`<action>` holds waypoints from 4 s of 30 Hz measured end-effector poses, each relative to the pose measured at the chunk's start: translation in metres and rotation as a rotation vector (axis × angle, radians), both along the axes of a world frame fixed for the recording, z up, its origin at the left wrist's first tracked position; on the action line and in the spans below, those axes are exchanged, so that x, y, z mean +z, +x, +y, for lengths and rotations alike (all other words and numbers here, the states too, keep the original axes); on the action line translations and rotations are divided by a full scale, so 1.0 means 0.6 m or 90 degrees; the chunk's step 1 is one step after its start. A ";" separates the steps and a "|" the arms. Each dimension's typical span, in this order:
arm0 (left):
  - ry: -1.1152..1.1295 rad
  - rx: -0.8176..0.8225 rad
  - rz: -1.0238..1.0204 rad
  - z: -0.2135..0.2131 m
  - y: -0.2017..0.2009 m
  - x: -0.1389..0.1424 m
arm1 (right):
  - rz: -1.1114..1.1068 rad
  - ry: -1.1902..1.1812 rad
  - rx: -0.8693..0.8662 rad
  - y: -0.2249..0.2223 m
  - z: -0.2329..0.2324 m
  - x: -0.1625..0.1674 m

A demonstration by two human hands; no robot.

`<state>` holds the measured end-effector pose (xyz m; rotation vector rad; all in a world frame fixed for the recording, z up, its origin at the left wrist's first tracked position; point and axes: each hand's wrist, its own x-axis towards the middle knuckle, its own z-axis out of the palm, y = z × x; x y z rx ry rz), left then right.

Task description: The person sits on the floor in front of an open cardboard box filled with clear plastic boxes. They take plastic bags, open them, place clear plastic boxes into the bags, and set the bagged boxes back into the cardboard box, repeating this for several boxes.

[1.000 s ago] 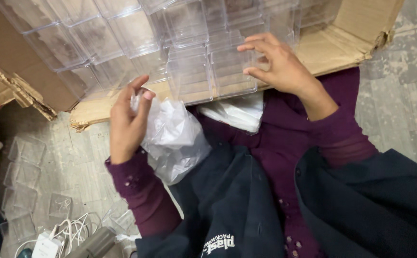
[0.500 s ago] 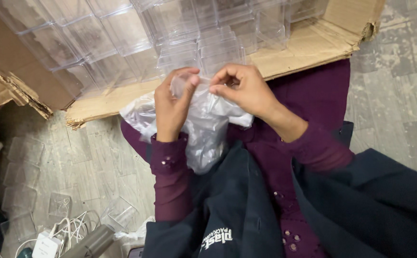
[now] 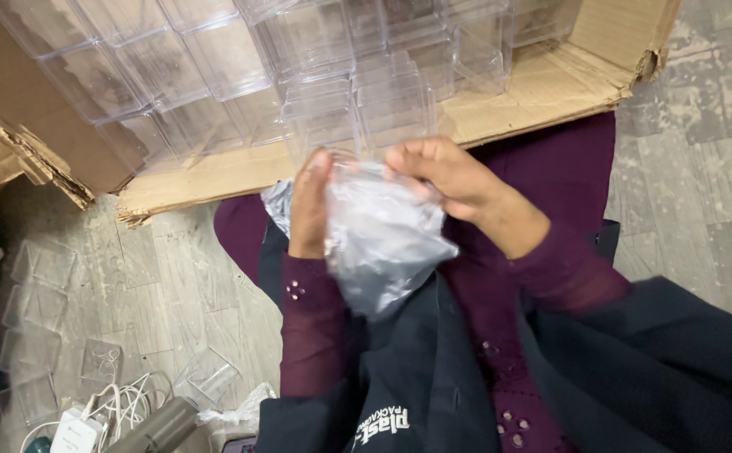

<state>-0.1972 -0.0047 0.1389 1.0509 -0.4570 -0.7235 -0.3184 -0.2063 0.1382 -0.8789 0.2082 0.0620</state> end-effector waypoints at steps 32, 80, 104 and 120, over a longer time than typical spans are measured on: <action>0.451 0.145 -0.475 -0.099 -0.040 -0.052 | -0.093 -1.007 -0.301 -0.044 -0.124 -0.141; 0.112 0.038 -0.119 -0.023 -0.019 0.008 | -0.070 -0.618 -0.125 -0.004 -0.003 0.060; 0.365 0.151 -0.352 0.072 0.069 -0.006 | -0.082 -0.250 -0.089 0.076 -0.008 0.044; 0.125 0.140 -0.091 0.000 0.033 -0.023 | -0.223 -0.536 -0.299 0.056 -0.073 -0.181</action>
